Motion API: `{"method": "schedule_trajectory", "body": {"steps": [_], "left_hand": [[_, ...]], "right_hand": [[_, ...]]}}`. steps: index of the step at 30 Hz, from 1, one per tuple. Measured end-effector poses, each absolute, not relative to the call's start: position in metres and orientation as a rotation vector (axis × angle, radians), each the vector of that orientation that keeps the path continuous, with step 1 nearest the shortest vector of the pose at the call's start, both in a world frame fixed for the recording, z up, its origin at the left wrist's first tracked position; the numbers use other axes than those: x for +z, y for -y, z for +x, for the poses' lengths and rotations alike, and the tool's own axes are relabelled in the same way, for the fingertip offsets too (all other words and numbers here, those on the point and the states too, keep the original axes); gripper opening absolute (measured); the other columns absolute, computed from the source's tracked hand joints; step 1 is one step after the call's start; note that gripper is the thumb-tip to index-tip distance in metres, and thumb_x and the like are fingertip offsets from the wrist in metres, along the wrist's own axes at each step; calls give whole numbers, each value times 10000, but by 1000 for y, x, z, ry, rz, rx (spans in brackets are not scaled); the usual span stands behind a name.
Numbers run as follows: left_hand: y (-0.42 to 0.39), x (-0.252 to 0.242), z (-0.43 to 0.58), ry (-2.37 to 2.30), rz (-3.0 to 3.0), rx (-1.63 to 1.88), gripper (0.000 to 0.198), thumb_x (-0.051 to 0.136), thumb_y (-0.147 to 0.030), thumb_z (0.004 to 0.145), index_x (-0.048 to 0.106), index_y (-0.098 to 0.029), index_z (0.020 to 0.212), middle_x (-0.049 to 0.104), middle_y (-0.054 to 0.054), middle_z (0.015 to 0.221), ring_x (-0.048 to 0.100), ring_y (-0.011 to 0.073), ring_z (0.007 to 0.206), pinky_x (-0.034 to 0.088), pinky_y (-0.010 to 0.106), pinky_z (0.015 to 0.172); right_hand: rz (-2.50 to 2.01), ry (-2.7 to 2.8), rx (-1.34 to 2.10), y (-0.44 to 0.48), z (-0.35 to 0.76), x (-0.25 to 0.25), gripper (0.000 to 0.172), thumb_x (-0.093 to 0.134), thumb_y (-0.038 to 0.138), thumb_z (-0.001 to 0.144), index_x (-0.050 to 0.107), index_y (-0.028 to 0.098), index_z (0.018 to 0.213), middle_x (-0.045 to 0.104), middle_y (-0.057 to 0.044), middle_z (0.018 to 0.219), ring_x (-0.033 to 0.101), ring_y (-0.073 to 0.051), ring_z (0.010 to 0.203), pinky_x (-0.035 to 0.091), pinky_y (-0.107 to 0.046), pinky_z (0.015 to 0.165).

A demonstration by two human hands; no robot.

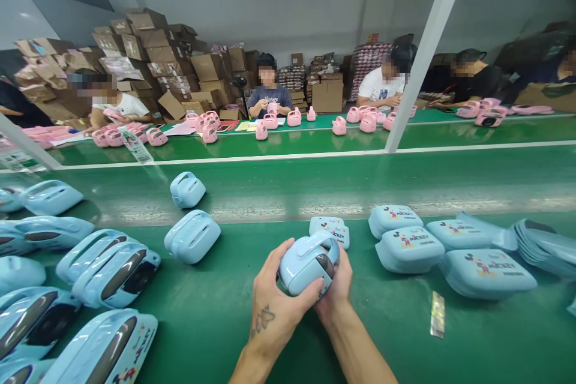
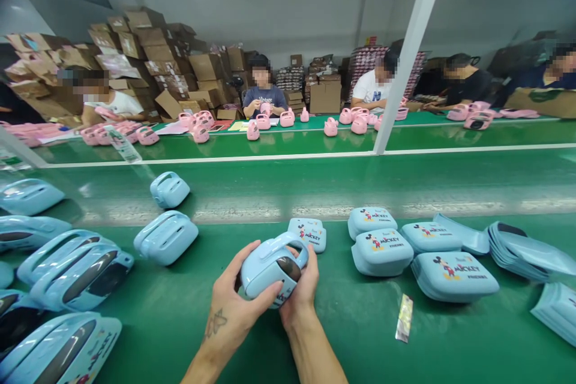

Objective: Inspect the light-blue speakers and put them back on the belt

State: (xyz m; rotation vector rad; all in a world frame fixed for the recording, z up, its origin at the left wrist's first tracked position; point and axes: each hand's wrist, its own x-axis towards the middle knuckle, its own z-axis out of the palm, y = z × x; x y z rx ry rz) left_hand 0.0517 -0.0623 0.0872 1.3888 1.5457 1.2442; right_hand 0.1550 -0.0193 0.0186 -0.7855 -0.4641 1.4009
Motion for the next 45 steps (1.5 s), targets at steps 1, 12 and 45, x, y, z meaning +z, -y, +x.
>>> {"method": "schedule_trajectory", "body": {"steps": [1, 12, 45], "left_hand": [[60, 86, 50, -1532, 1349, 1236, 712, 898, -372, 586, 675, -249, 1250, 712, 80, 1202, 658, 314, 1062, 514, 386, 955], [19, 74, 15, -1099, 394, 1280, 350, 752, -411, 791, 684, -169, 1035, 768, 30, 900, 684, 169, 719, 551, 258, 697], [39, 56, 13, -827, 686, 1224, 710, 862, -354, 644, 611, -229, 1296, 744, 67, 1087, 675, 306, 1059, 526, 339, 891]], "right_hand": [[-788, 433, 1413, 20, 154, 21, 593, 471, 746, 860, 723, 209, 845, 771, -55, 699, 743, -297, 684, 599, -445, 702], [-700, 470, 1613, 34, 141, 52, 520, 701, 634, 812, 767, 231, 1134, 776, -44, 1127, 644, -319, 1149, 461, -440, 1029], [-813, 642, 1270, 33, 144, 27, 621, 476, 678, 936, 756, 146, 1091, 789, -112, 974, 732, -314, 942, 577, -414, 825]]}}
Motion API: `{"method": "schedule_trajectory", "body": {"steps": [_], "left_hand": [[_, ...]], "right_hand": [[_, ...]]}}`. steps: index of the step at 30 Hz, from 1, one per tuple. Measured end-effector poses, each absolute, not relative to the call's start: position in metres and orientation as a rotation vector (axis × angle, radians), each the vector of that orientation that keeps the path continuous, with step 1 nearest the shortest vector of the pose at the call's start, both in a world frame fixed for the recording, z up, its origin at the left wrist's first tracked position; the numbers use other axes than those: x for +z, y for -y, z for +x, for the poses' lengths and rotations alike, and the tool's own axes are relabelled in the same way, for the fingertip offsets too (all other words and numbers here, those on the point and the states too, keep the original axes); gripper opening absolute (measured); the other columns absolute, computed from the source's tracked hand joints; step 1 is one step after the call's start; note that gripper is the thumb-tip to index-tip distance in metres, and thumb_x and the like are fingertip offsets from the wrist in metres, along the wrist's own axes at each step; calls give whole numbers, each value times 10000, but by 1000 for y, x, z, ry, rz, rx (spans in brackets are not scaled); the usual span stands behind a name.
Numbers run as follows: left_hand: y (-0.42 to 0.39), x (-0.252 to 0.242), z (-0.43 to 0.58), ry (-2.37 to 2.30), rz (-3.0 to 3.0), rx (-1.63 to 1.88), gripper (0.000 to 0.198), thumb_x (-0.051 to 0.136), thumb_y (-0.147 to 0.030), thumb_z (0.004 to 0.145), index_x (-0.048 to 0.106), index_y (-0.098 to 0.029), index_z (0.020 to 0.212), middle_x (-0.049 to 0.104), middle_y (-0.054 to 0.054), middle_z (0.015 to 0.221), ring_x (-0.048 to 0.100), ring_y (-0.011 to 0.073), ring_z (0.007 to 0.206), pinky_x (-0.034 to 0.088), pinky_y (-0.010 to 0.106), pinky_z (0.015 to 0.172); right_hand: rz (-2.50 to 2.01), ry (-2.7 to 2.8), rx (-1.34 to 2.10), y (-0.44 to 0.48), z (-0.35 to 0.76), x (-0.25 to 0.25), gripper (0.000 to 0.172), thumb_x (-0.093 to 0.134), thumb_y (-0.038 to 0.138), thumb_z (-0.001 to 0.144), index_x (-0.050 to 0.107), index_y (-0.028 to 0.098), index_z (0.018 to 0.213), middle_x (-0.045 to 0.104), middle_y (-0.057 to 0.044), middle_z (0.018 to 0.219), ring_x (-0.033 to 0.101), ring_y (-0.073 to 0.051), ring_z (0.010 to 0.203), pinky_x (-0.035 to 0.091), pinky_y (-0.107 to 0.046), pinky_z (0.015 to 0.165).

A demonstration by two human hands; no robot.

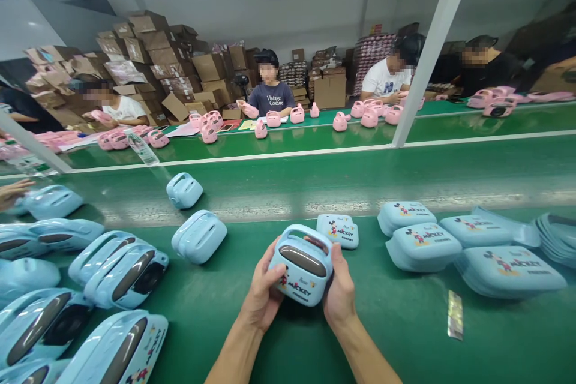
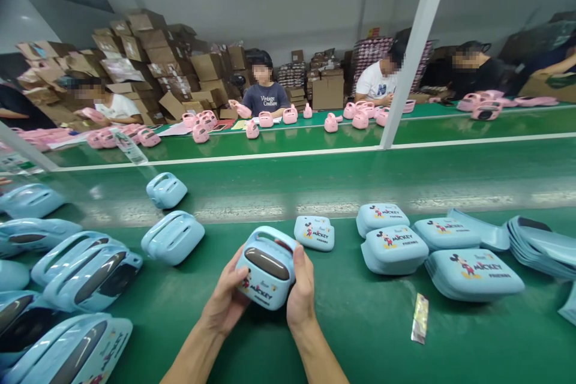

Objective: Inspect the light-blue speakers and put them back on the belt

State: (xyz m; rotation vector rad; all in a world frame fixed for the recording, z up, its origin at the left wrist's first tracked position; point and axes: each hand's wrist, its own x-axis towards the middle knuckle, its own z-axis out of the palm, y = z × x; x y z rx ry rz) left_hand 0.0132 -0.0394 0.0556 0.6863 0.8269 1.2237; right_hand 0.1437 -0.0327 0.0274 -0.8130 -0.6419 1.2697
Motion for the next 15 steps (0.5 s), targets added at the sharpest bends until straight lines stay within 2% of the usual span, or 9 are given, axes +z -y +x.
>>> {"method": "schedule_trajectory", "body": {"steps": [3, 5, 7, 8, 11, 15], "left_hand": [[42, 55, 23, -903, 884, 1241, 625, 819, -423, 695, 638, -199, 1249, 740, 86, 1089, 669, 304, 1052, 513, 335, 885], [40, 51, 28, -1047, 1029, 1309, 526, 650, -577, 820, 676, -171, 1154, 745, 94, 1010, 678, 286, 953, 517, 344, 824], [35, 47, 31, -1203, 1135, 1387, 596, 441, -678, 896, 711, -160, 1010, 739, 89, 901, 660, 258, 824, 500, 334, 739], [33, 45, 33, -1266, 1173, 1419, 622, 409, -698, 897, 723, -164, 936, 731, 80, 849, 637, 245, 773, 479, 323, 705], [28, 43, 37, -1366, 1246, 1486, 555, 488, -684, 861, 741, -196, 784, 705, 52, 743, 585, 232, 713, 427, 306, 682], [31, 45, 45, -1445, 1288, 1552, 422, 515, -565, 880, 746, -234, 755, 698, 37, 699, 583, 235, 678, 409, 299, 662]], "right_hand": [[-1011, 769, 1053, 28, 149, 20, 723, 307, 675, 991, 757, 109, 1020, 782, -122, 849, 742, -288, 805, 576, -367, 703], [-1077, 915, 913, 27, 153, 18, 726, 330, 695, 971, 771, 118, 975, 779, -118, 846, 733, -281, 785, 555, -343, 680], [-1085, 1029, 848, 27, 157, 19, 718, 394, 744, 916, 792, 147, 918, 781, -106, 867, 724, -278, 795, 537, -330, 696], [-1084, 1067, 836, 27, 158, 20, 718, 407, 762, 896, 800, 161, 894, 783, -101, 872, 721, -277, 802, 530, -327, 711], [-1131, 1131, 786, 29, 160, 23, 726, 351, 734, 929, 807, 172, 889, 790, -106, 877, 721, -277, 823, 516, -327, 750], [-1231, 1112, 719, 29, 158, 24, 742, 285, 681, 977, 791, 151, 866, 788, -135, 839, 718, -291, 798, 497, -338, 733]]}}
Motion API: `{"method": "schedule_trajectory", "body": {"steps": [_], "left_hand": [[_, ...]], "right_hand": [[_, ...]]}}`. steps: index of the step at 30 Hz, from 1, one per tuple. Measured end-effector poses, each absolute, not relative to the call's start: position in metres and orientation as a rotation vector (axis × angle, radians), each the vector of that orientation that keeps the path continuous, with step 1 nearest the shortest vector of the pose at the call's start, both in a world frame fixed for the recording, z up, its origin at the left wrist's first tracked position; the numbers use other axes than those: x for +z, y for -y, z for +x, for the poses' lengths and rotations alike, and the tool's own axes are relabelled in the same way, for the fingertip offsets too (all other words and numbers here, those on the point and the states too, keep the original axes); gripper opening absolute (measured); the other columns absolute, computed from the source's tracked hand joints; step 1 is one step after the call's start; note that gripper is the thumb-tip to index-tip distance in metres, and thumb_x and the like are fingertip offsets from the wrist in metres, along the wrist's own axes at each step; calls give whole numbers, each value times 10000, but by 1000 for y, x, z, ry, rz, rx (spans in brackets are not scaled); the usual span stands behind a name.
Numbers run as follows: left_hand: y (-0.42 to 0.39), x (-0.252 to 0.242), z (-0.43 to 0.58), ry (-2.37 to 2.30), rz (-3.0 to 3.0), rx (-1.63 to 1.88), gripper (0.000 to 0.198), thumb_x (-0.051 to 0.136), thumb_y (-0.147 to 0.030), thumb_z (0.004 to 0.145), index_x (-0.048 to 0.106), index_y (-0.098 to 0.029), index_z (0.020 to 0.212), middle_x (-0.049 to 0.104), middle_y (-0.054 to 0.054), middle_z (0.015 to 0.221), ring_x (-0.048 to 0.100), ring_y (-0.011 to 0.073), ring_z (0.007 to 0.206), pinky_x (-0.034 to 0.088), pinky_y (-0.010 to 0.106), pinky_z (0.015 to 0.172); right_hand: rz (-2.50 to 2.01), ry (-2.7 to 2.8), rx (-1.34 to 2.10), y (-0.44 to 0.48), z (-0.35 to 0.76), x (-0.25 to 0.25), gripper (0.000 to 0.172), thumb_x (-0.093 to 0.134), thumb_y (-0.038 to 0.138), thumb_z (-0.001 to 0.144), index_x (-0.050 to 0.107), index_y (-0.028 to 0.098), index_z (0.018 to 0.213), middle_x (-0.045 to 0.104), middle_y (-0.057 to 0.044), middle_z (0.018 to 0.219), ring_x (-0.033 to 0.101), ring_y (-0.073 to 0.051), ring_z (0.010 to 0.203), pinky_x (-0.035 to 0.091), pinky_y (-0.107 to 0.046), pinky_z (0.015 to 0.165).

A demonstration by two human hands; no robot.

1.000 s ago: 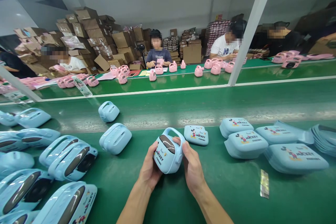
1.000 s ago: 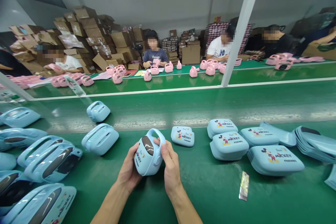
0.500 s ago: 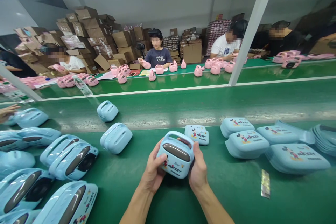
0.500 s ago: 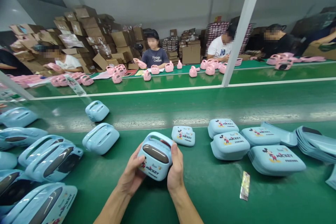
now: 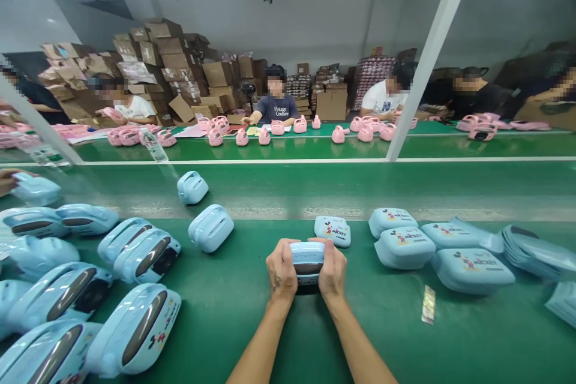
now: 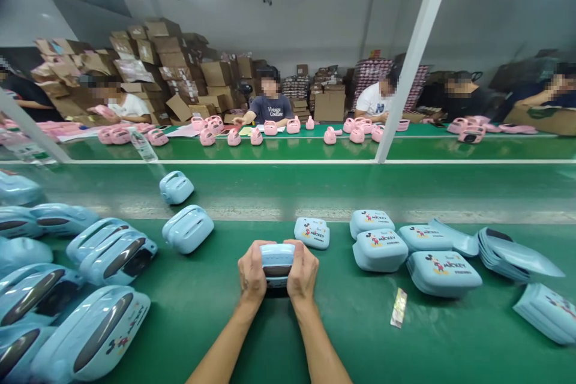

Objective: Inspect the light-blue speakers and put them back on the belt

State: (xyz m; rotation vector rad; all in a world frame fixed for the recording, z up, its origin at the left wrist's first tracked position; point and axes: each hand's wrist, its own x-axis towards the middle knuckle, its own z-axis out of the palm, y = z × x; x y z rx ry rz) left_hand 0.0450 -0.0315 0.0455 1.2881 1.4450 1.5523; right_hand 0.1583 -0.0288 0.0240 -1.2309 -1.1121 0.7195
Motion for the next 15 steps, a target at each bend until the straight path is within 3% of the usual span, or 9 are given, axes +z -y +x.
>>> {"method": "schedule_trajectory", "body": {"steps": [8, 15], "left_hand": [[35, 39, 50, -1516, 1242, 1563, 342, 537, -503, 859, 739, -254, 741, 717, 47, 709, 604, 259, 697, 436, 303, 674], [30, 28, 49, -1522, 1153, 1515, 291, 571, -477, 848, 759, -255, 836, 749, 68, 865, 623, 293, 819, 463, 331, 792]], "right_hand": [[-1294, 1090, 669, 22, 154, 16, 810, 229, 758, 934, 762, 175, 755, 771, -125, 739, 697, -276, 673, 487, -339, 658], [-1358, 1012, 711, 21, 152, 10, 773, 244, 723, 937, 769, 173, 795, 785, -138, 840, 718, -288, 767, 501, -353, 737]]}}
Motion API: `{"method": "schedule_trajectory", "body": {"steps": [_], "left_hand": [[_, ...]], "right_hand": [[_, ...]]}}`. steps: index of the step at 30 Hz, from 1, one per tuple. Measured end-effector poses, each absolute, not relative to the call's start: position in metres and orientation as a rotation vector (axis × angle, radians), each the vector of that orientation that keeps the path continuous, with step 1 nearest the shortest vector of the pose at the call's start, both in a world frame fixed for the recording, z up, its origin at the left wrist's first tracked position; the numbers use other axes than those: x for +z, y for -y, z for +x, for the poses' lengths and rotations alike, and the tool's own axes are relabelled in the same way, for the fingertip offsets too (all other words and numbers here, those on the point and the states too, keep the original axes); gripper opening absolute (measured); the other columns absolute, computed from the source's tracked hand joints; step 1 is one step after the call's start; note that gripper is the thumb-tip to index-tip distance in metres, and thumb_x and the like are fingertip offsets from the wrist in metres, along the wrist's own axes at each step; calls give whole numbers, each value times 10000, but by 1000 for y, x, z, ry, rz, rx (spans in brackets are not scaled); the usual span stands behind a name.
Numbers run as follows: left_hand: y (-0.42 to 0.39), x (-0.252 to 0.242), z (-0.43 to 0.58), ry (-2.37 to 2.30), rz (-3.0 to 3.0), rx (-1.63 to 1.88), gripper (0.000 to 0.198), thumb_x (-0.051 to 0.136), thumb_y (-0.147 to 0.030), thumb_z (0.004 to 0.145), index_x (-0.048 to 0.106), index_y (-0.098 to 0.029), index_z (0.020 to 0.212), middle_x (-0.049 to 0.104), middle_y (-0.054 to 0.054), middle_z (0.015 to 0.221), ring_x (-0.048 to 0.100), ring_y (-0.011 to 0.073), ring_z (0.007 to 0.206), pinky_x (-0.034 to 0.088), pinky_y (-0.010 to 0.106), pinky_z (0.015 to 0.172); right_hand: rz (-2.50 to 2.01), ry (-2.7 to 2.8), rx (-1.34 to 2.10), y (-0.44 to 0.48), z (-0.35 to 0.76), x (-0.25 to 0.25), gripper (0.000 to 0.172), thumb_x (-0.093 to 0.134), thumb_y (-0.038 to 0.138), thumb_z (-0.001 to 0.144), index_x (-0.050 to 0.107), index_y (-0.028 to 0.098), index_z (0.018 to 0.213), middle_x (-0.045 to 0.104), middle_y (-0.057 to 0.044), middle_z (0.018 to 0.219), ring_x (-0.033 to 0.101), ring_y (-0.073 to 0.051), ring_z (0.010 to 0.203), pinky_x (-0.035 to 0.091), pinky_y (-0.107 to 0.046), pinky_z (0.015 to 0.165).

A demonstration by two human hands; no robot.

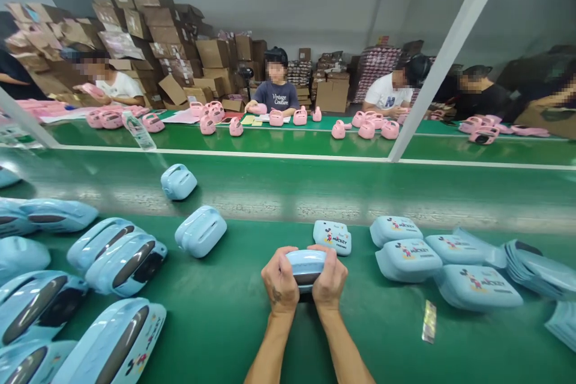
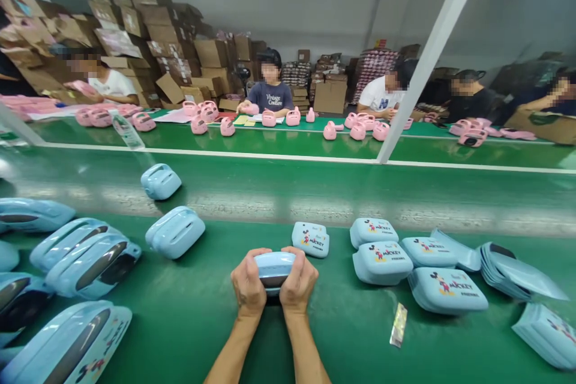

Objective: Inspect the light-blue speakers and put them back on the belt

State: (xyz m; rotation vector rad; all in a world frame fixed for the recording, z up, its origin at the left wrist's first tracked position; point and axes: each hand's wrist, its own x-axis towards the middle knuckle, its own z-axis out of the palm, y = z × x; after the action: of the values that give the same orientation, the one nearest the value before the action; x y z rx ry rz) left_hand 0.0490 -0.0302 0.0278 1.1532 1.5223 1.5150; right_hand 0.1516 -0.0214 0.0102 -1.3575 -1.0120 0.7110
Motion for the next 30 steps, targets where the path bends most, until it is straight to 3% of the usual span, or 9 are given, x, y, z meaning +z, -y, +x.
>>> {"method": "schedule_trajectory", "body": {"steps": [5, 7, 11, 13, 16, 19, 21, 25, 30], "left_hand": [[32, 35, 47, -1404, 1108, 1546, 338, 580, -533, 863, 737, -234, 839, 722, 56, 848, 620, 267, 809, 463, 308, 774], [40, 40, 44, -1335, 1111, 1545, 348, 700, -524, 788, 721, -225, 965, 729, 60, 973, 643, 278, 918, 473, 311, 842], [55, 50, 37, -1304, 983, 1545, 621, 897, -419, 601, 657, -228, 1141, 685, 66, 1151, 624, 284, 1072, 452, 306, 941], [54, 55, 33, -1262, 820, 1486, 612, 869, -468, 647, 632, -242, 1164, 698, 44, 1070, 659, 243, 950, 488, 294, 852], [42, 62, 27, -1178, 703, 1343, 517, 823, -523, 692, 649, -216, 1069, 700, -2, 788, 651, 184, 661, 495, 267, 645], [30, 64, 29, -1135, 682, 1248, 427, 874, -483, 627, 680, -172, 846, 656, -23, 630, 595, 144, 539, 455, 232, 552], [28, 63, 36, -1111, 653, 1235, 422, 868, -497, 630, 681, -171, 821, 652, -27, 622, 592, 138, 544, 459, 227, 550], [31, 62, 46, -1068, 609, 1265, 526, 835, -520, 680, 686, -199, 1069, 744, 20, 847, 679, 191, 745, 537, 279, 702], [32, 61, 23, -966, 964, 1115, 813, 950, -304, 522, 662, -230, 1279, 676, 103, 1269, 635, 309, 1137, 502, 379, 992]], "right_hand": [[-1349, 902, 831, 13, 153, 21, 697, 378, 761, 865, 756, 194, 719, 784, -130, 783, 716, -311, 779, 510, -368, 754], [-1357, 787, 901, 12, 151, 25, 659, 408, 754, 858, 733, 203, 700, 782, -126, 754, 723, -320, 783, 531, -378, 734], [-1321, 571, 1130, 24, 145, 29, 628, 306, 703, 908, 654, 218, 713, 756, -90, 651, 731, -293, 618, 577, -407, 595], [-1289, 540, 1254, 38, 150, 29, 542, 407, 683, 891, 651, 214, 772, 752, -64, 639, 726, -275, 567, 581, -402, 541], [-1211, 555, 1389, 57, 170, 31, 425, 645, 637, 809, 663, 225, 911, 779, -45, 781, 752, -268, 681, 595, -374, 551], [-1181, 586, 1345, 66, 196, 33, 461, 750, 625, 743, 659, 242, 984, 763, -42, 888, 748, -267, 789, 612, -362, 603], [-1197, 610, 1323, 69, 204, 33, 510, 744, 637, 751, 656, 239, 1058, 754, -58, 939, 744, -275, 825, 621, -378, 638], [-1125, 703, 1418, 73, 199, 29, 658, 780, 580, 744, 584, 244, 1275, 745, -106, 1114, 731, -322, 959, 621, -421, 691], [-1016, 999, 1364, 71, 207, 38, 670, 911, 382, 590, 660, 227, 1191, 745, -107, 1153, 702, -345, 1048, 586, -464, 874]]}}
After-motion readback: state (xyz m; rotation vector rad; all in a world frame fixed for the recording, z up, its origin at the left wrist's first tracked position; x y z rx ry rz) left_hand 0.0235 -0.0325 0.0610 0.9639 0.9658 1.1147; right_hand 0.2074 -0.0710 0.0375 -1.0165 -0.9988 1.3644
